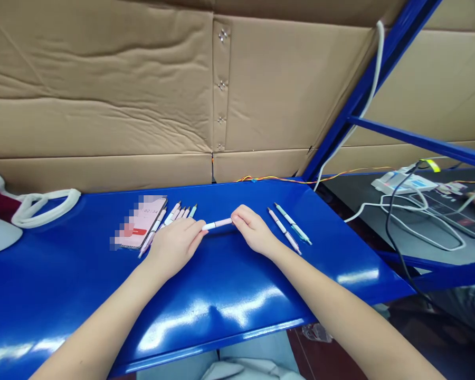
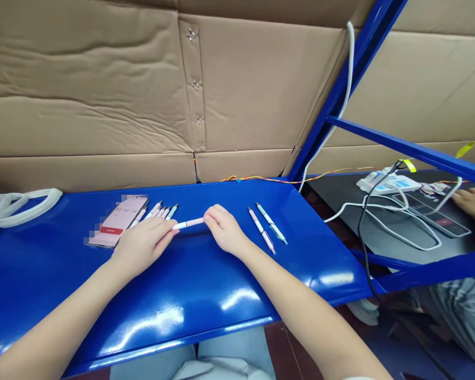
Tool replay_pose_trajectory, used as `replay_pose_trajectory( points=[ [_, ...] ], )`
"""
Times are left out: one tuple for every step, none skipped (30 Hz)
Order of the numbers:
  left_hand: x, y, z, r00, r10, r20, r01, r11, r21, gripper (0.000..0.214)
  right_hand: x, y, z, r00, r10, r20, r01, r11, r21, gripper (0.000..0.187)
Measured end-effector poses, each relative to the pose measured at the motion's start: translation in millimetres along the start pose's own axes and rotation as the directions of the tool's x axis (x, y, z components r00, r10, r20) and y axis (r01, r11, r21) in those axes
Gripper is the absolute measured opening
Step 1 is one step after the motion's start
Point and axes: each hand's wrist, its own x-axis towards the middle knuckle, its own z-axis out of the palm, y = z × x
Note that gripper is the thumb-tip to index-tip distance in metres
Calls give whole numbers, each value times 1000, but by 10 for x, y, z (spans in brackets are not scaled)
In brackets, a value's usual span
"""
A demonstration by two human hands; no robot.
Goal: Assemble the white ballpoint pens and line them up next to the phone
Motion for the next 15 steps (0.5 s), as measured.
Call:
replay_pose_trajectory(
  points=[
    [0,30,-4,1000,-7,-1,7,1000,-10,28,7,-5,0,999,46,-2,-46,998,43,25],
    [0,71,-11,1000,-9,18,10,999,-34,28,17,-6,-3,995,101,-5,-100,990,101,25],
    [-1,123,-22,999,-4,53,8,998,-68,28,31,-1,-14,987,163,-11,-159,972,175,25],
    [-4,179,-35,994,21,106,-9,994,-111,29,47,12,-35,973,231,-16,-219,940,262,25],
    [-7,233,-49,983,65,173,-39,988,-150,32,64,33,-71,953,302,-19,-277,895,349,25],
    [-11,277,-63,970,117,213,-76,979,-191,37,82,61,-122,928,373,-22,-330,846,419,25],
    [-14,302,-73,963,141,230,-92,974,-209,42,98,95,-187,899,437,-21,-377,799,468,24],
    [-15,302,-79,962,142,234,-95,975,-202,42,112,133,-263,869,494,-37,-426,784,451,24],
    [-15,274,-79,968,116,223,-78,982,-174,38,123,172,-344,844,534,-57,-478,795,374,24],
    [-14,220,-72,979,53,197,-30,992,-121,35,130,211,-424,830,549,-94,-515,821,247,25],
    [-11,145,-58,986,-26,167,36,998,-55,34,134,248,-495,826,546,-140,-540,838,81,25],
    [-9,57,-39,986,-109,126,108,994,17,31,134,280,-552,824,545,-158,-563,819,-111,25],
    [-7,-33,-16,982,-163,93,156,985,80,28,132,309,-595,822,547,-157,-569,774,-277,25],
    [-6,-117,10,975,-204,88,192,973,129,26,127,332,-622,816,558,-151,-564,714,-415,24],
    [-6,-188,38,965,-244,99,227,962,154,26,122,351,-636,807,575,-138,-552,650,-522,24]
  ],
)
